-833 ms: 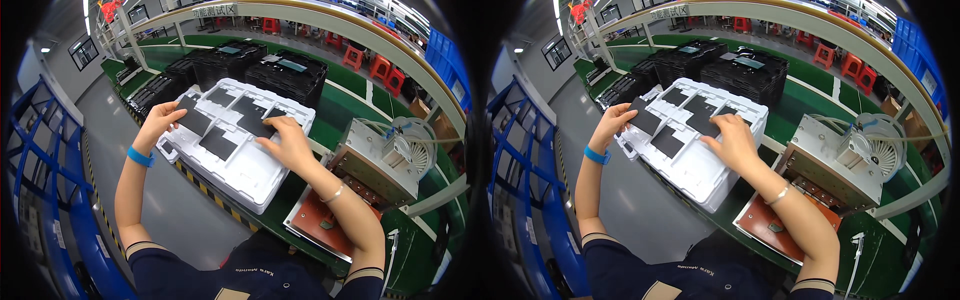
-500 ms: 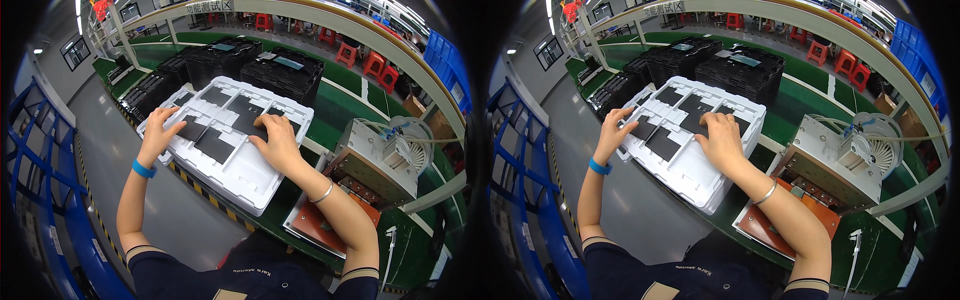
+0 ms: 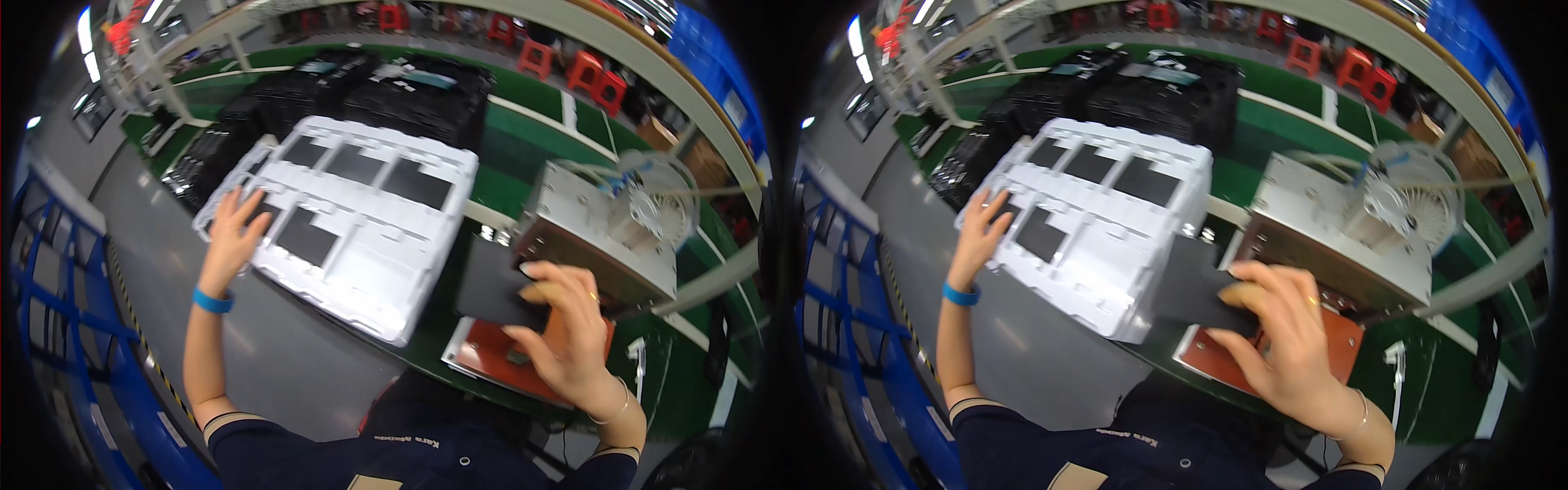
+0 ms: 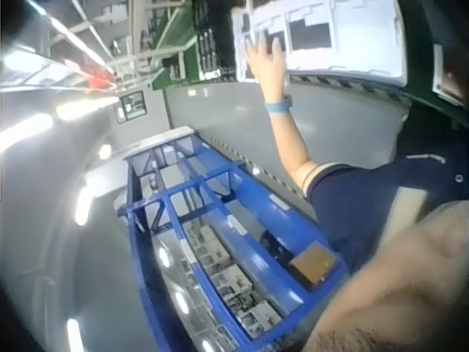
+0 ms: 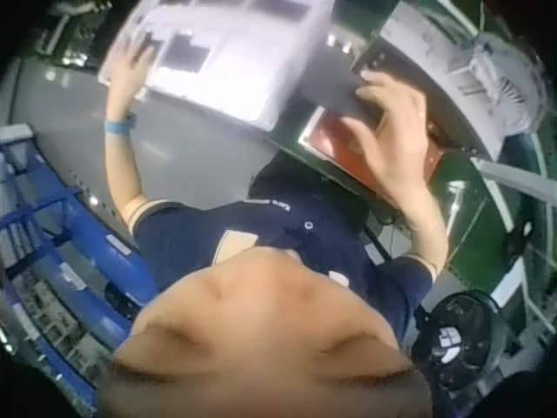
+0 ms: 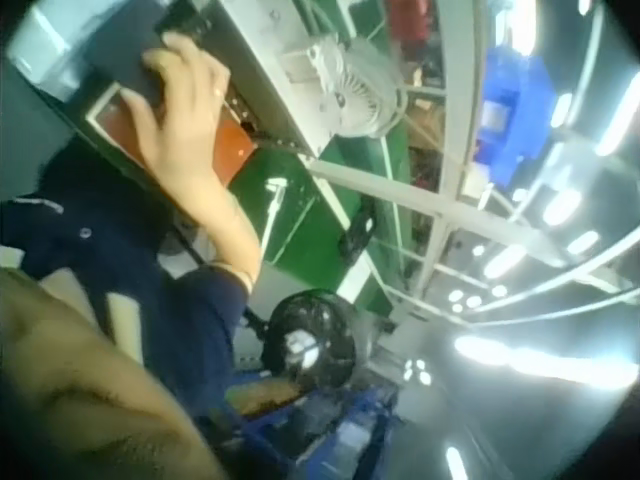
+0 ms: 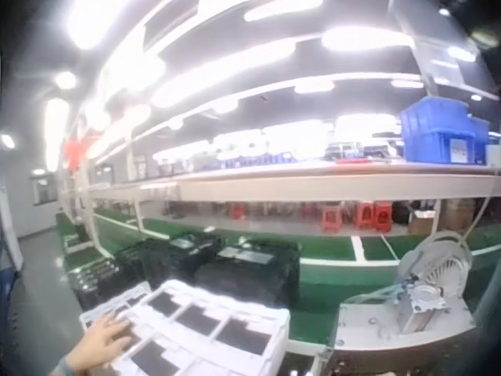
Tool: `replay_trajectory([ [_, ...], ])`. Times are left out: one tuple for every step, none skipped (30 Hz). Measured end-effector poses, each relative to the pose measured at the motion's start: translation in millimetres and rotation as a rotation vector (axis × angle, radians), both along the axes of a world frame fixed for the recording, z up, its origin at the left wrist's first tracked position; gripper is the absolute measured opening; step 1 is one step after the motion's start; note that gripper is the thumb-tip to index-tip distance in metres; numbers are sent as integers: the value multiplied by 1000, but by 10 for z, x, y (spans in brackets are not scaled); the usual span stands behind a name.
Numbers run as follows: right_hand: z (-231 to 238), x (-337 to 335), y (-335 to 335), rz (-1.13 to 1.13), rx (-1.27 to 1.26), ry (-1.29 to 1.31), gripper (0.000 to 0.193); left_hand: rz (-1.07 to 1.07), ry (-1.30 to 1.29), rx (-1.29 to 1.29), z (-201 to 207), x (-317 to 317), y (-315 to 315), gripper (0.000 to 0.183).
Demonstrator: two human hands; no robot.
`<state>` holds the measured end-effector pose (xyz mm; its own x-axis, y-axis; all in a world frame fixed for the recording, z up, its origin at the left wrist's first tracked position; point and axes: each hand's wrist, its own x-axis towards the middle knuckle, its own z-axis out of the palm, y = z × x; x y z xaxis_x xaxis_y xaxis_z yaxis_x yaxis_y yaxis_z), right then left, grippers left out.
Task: The person picks up small black rectangular components from a white tray and places them into a metal jig on a workbench. They press down on the components to secure them, occasionally using a caliper to measure the items. The person repeats this process, moving components from the tray to the jig and then back to the tray.
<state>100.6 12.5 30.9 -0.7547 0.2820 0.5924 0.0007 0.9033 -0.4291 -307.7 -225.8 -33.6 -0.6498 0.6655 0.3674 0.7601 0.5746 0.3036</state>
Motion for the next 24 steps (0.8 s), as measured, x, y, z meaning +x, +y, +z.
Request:
replay_trajectory([
  [-45, 284, -14, -81, -7, -21, 43, -22, 70, -83, 29, 25, 66, 42],
  [-91, 543, -9, -159, -26, -58, 43, -82, 159, -128, -22, -57, 64, 39],
  [-167, 789, 1, -238, -42, -96, 42, -100, 189, -175, -31, -98, 72, 38],
  [-224, 996, -4, -316, -54, -127, 41, -139, 184, -177, -86, -222, 37, 41],
  [-279, 1149, 3, -384, -93, -167, 37, -141, 220, -235, -89, -323, 10, 43],
  [-337, 1251, 8, -386, -127, -209, 36, -121, 209, -247, -84, -363, 25, 44],
  [-419, 1310, 8, -387, -162, -237, 35, -109, 162, -251, -57, -361, 63, 43],
  [-492, 1341, 9, -377, -204, -253, 34, -83, 173, -305, 8, -342, 75, 44],
  [-558, 1344, 9, -330, -230, -261, 34, -68, 181, -376, 76, -362, 76, 45],
  [-605, 1318, 18, -278, -256, -270, 33, -48, 188, -447, 115, -388, 99, 47],
  [-623, 1285, 40, -241, -272, -270, 36, -50, 183, -461, 187, -377, 105, 48],
  [-631, 1241, 54, -241, -277, -253, 37, -53, 178, -472, 249, -387, 138, 48],
  [-636, 1196, 73, -239, -282, -237, 38, -54, 173, -483, 330, -391, 186, 49],
  [-640, 1140, 96, -232, -285, -221, 39, -94, 192, -413, 442, -342, 279, 50],
  [-639, 1098, 132, -239, -262, -216, 34, -131, 206, -344, 566, -202, 417, 50],
  [-660, 1071, 172, -255, -215, -192, 32, -156, 228, -285, 777, 3, 514, 51],
  [-706, 1037, 195, -281, -159, -179, 29, -130, 294, -299, 898, 183, 616, 49],
  [-738, 985, 198, -312, -100, -173, 27, -150, 402, -311, 917, 327, 705, 49],
  [-723, 910, 172, -325, -65, -162, 24, -163, 516, -326, 965, 478, 761, 48],
  [-745, 868, 150, -333, -40, -176, 26, -173, 629, -342, 1012, 645, 815, 47],
  [-780, 831, 124, -337, -17, -191, 28, -265, 629, -293, 1077, 882, 895, 48],
  [-841, 833, 98, -385, 13, -232, 30, -398, 608, -218, 1009, 1107, 1144, 49],
  [-851, 834, 85, -396, 64, -261, 34, -550, 528, -208, 1042, 1430, 1323, 50],
  [-841, 828, 76, -403, 100, -293, 34, -686, 446, -200, 1077, 1734, 1422, 51],
])
